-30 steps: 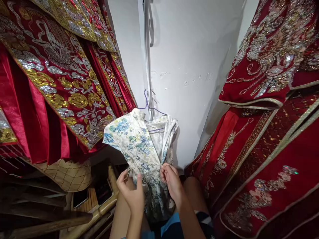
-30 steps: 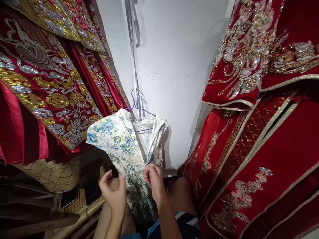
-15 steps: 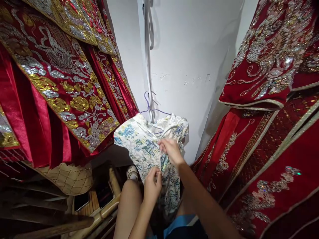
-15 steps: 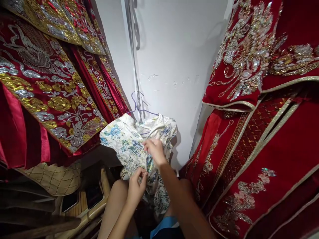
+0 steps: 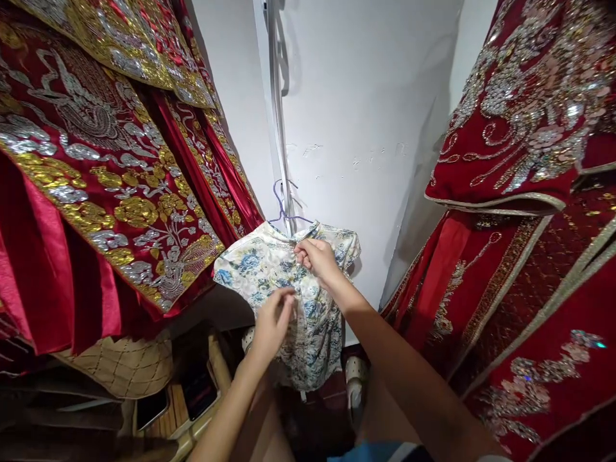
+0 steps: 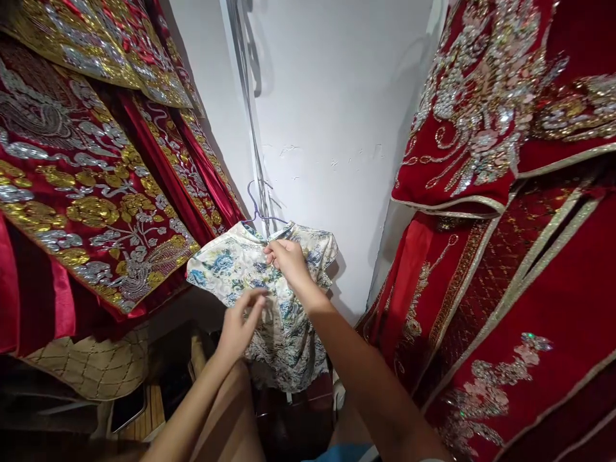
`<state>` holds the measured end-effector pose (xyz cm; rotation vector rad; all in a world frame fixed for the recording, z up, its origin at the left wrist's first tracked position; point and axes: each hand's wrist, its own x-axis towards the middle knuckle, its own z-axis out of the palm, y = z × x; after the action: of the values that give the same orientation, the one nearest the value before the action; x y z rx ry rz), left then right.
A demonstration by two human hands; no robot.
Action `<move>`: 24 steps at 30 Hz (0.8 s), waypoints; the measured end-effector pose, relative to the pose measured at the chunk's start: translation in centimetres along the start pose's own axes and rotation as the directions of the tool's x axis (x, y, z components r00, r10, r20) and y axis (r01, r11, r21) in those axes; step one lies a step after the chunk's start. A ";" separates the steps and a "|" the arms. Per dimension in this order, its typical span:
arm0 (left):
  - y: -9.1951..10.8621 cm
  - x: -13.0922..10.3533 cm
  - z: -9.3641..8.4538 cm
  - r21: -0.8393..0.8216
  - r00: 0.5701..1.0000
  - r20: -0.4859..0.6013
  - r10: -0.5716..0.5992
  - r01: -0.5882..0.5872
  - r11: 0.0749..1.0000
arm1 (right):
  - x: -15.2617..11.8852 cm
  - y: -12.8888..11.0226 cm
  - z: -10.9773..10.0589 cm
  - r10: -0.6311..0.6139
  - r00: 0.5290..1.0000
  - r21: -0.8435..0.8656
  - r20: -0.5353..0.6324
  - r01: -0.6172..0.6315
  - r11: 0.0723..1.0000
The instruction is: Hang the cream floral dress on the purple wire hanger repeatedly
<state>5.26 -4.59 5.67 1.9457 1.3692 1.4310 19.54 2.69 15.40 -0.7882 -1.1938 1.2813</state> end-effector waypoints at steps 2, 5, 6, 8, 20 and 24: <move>1.7 3.3 -0.9 0.014 0.986 -0.148 0.075 -0.074 0.997 | 0.3 -0.2 -0.4 -0.043 0.999 -0.005 0.033 0.043 0.999; 3.4 7.4 -1.1 0.010 0.962 -0.215 0.171 -0.172 0.985 | 0.4 -0.5 -1.2 -0.068 0.992 -0.051 0.102 0.073 0.996; 3.8 8.2 -1.0 0.007 0.961 -0.207 0.182 -0.184 0.983 | 0.3 -0.5 -1.6 -0.050 0.992 -0.076 0.115 0.059 0.995; 4.2 9.1 -0.5 0.020 0.960 -0.205 0.192 -0.192 0.981 | 0.0 -0.5 -2.1 -0.002 0.992 -0.117 0.125 0.016 0.993; 6.2 9.2 -1.8 0.165 0.948 -0.191 0.254 -0.224 0.960 | 0.0 0.0 -0.8 -0.154 0.983 -0.144 0.097 0.167 0.975; 6.3 10.1 -2.2 0.143 0.953 -0.155 0.260 -0.239 0.960 | 1.1 0.7 -0.8 -0.185 0.980 -0.086 0.067 0.190 0.978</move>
<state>6.58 0.55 16.50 2.1835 1.3498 1.7026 19.96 4.06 14.79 -0.6902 -1.3490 1.1065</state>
